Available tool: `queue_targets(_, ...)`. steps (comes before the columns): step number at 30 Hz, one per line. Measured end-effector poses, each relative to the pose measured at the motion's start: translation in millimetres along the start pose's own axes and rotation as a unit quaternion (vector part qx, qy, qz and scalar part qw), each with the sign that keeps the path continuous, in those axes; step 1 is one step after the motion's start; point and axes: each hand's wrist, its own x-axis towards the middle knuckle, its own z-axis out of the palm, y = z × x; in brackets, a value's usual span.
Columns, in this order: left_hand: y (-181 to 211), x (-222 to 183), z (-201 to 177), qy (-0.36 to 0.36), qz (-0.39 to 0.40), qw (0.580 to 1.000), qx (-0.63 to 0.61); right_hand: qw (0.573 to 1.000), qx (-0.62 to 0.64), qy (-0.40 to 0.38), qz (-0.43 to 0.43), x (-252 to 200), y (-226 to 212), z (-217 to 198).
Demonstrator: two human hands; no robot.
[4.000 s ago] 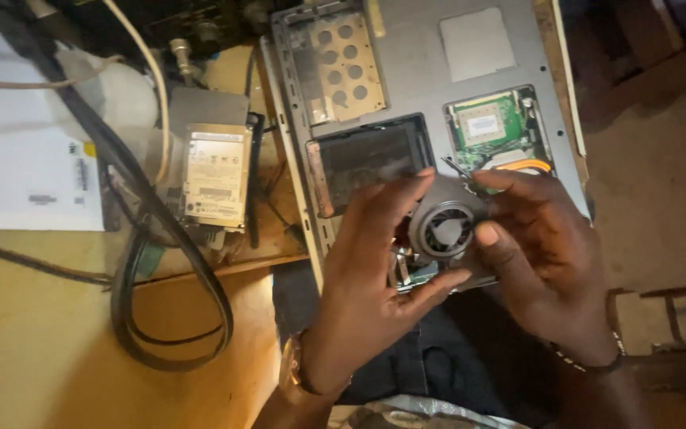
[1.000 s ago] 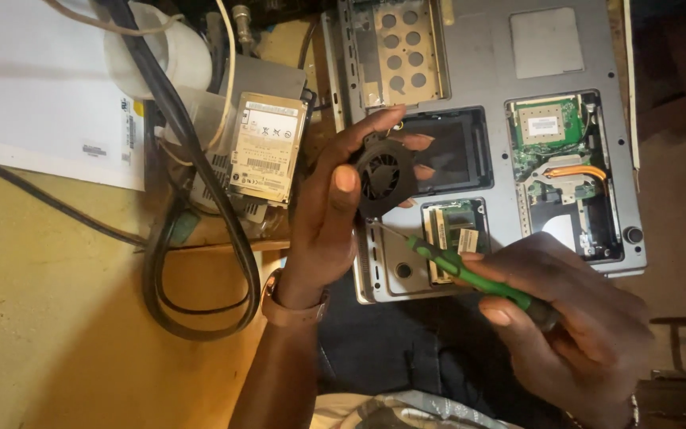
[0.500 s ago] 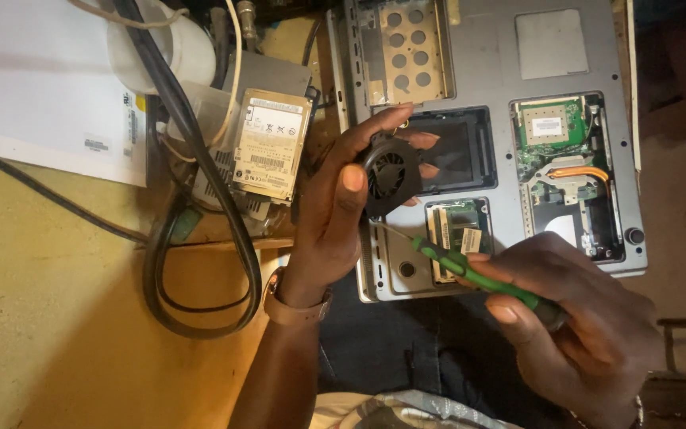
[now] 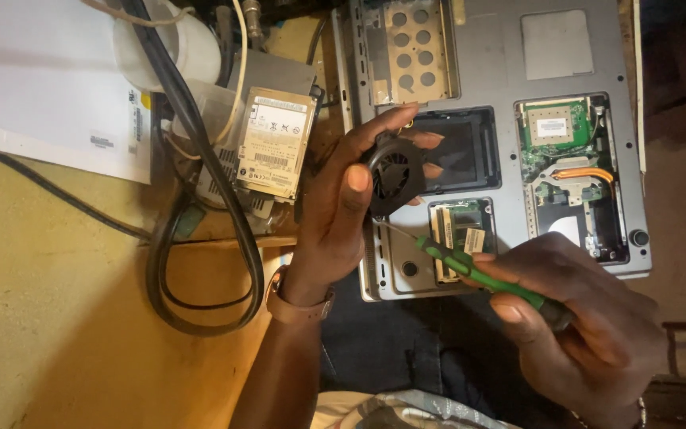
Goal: Removing a cooling fan from a laptop chassis and inspecting it with a screwdriver.
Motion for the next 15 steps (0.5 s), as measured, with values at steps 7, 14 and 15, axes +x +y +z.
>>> queue_targets(7,-1.3,1.1,-0.7,-0.007,0.011,1.0,0.009,1.0,-0.005,0.004,0.005,0.8,-1.8,-1.0)
queue_targets(14,-3.0,0.8,-1.2,-0.007,0.02,1.0,0.011,1.0,-0.017,-0.014,0.004,0.4,0.0,-3.1)
queue_targets(15,-3.9,0.6,-1.6,-0.01,0.027,0.999,0.015,1.0,-0.023,-0.011,-0.004,0.1,0.7,-2.8)
